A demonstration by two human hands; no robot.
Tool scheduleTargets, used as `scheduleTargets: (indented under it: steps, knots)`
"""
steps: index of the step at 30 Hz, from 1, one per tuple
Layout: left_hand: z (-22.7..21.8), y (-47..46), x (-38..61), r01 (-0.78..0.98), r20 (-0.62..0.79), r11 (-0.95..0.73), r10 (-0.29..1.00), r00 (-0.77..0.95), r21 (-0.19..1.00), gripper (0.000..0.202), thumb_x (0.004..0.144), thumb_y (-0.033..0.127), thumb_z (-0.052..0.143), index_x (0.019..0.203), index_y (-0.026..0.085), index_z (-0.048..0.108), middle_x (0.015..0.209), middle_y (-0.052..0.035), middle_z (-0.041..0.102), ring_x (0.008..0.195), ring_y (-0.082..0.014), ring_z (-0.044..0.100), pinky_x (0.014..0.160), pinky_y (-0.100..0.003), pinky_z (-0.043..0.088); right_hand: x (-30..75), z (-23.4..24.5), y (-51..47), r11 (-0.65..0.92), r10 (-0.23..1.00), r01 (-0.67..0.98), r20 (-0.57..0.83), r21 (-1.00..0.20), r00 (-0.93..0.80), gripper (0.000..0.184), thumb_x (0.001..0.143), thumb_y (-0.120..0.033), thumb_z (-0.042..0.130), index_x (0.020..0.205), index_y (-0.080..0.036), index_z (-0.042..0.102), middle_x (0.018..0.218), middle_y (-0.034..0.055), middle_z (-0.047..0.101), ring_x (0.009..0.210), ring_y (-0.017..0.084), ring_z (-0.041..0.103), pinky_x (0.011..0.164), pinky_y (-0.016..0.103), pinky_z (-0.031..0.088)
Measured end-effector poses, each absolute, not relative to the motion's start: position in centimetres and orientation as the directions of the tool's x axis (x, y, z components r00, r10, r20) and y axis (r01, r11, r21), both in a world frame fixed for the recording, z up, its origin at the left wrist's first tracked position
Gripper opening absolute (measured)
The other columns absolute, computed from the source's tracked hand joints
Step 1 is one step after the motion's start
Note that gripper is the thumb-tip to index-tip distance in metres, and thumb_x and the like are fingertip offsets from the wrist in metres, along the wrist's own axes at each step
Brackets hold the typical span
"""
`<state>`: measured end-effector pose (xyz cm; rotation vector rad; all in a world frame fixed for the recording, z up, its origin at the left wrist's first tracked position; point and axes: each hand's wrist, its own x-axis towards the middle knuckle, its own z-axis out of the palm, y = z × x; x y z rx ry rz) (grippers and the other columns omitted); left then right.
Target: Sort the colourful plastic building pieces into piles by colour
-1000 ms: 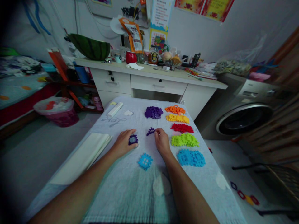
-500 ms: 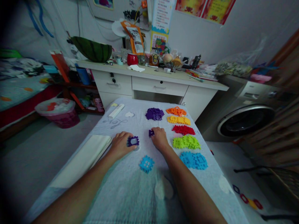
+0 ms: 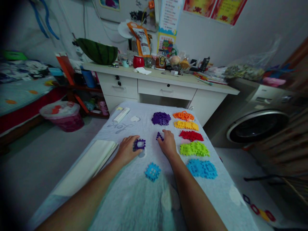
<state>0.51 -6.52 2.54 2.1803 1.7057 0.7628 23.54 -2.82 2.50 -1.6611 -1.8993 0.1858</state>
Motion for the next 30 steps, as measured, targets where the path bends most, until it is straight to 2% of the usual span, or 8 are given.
scheduleTargets:
  steps: [3, 7, 13, 17, 23, 27, 30]
  knots:
    - [2.3, -6.4, 0.4, 0.808, 0.236, -0.275, 0.956, 0.172, 0.522, 0.058, 0.071, 0.028, 0.071, 0.124, 0.023, 0.050, 0.124, -0.0070, 0.060, 0.114, -0.0269, 0.052, 0.098, -0.040, 0.038, 23.7, 2.6, -2.9, 0.206, 0.955, 0.886, 0.283, -0.415, -0.090, 0.035, 0.078, -0.026, 0.064, 0.110, -0.013, 0.062, 0.104, 0.0137, 0.064, 0.099, 0.024, 0.056, 0.091, 0.036, 0.042]
    - [2.2, -6.4, 0.4, 0.810, 0.225, -0.273, 0.958, 0.178, 0.519, 0.057, 0.071, 0.030, 0.071, 0.124, 0.023, 0.051, 0.124, -0.0077, 0.060, 0.115, -0.0275, 0.051, 0.098, -0.041, 0.037, 23.5, 2.8, -3.0, 0.209, 0.967, 0.884, 0.224, -0.418, -0.123, 0.021, 0.077, -0.017, 0.061, 0.097, -0.015, 0.065, 0.095, 0.0098, 0.065, 0.089, 0.020, 0.057, 0.083, 0.031, 0.043]
    - [2.3, -6.3, 0.4, 0.810, 0.229, -0.279, 0.956, 0.184, 0.515, 0.051, 0.072, 0.030, 0.070, 0.120, 0.024, 0.054, 0.119, -0.0056, 0.062, 0.110, -0.0263, 0.053, 0.097, -0.040, 0.038, 23.4, 4.0, -0.8, 0.208, 0.949, 0.856, 0.309, -0.474, -0.059, 0.015, 0.076, -0.019, 0.062, 0.091, -0.018, 0.065, 0.093, 0.0064, 0.064, 0.086, 0.018, 0.058, 0.081, 0.030, 0.043]
    - [2.5, -6.3, 0.6, 0.806, 0.230, -0.283, 0.955, 0.187, 0.520, 0.048, 0.072, 0.030, 0.070, 0.118, 0.024, 0.056, 0.116, -0.0060, 0.063, 0.108, -0.0265, 0.054, 0.095, -0.040, 0.039, 23.6, 5.6, 3.0, 0.179, 0.921, 0.856, 0.389, -0.485, 0.027, 0.013, 0.077, -0.022, 0.063, 0.089, -0.017, 0.065, 0.092, 0.0065, 0.065, 0.088, 0.019, 0.058, 0.083, 0.031, 0.044]
    - [2.8, -6.4, 0.5, 0.795, 0.204, -0.266, 0.962, 0.182, 0.546, 0.042, 0.073, 0.028, 0.070, 0.114, 0.025, 0.059, 0.114, -0.0049, 0.064, 0.107, -0.0256, 0.054, 0.094, -0.040, 0.039, 23.2, 7.0, 8.2, 0.058, 0.942, 0.877, 0.318, -0.477, 0.110, 0.013, 0.079, -0.022, 0.063, 0.089, -0.017, 0.067, 0.090, 0.0065, 0.067, 0.085, 0.018, 0.059, 0.080, 0.029, 0.044]
    - [2.7, -6.3, 0.5, 0.794, 0.193, -0.260, 0.964, 0.183, 0.549, 0.041, 0.073, 0.028, 0.070, 0.112, 0.025, 0.059, 0.113, -0.0046, 0.064, 0.107, -0.0257, 0.054, 0.093, -0.040, 0.039, 22.5, 6.9, 10.0, 0.055, 0.955, 0.890, 0.284, -0.453, 0.085, 0.012, 0.078, -0.018, 0.063, 0.089, -0.017, 0.068, 0.092, 0.0070, 0.066, 0.087, 0.018, 0.059, 0.080, 0.028, 0.043]
    - [2.8, -6.3, 0.5, 0.790, 0.198, -0.267, 0.962, 0.187, 0.552, 0.041, 0.073, 0.027, 0.070, 0.112, 0.025, 0.060, 0.112, -0.0046, 0.063, 0.106, -0.0256, 0.054, 0.093, -0.039, 0.039, 22.2, 6.7, 10.4, 0.057, 0.942, 0.892, 0.319, -0.449, 0.100, 0.016, 0.077, -0.012, 0.059, 0.091, -0.016, 0.068, 0.095, 0.0090, 0.065, 0.091, 0.018, 0.059, 0.084, 0.029, 0.043]
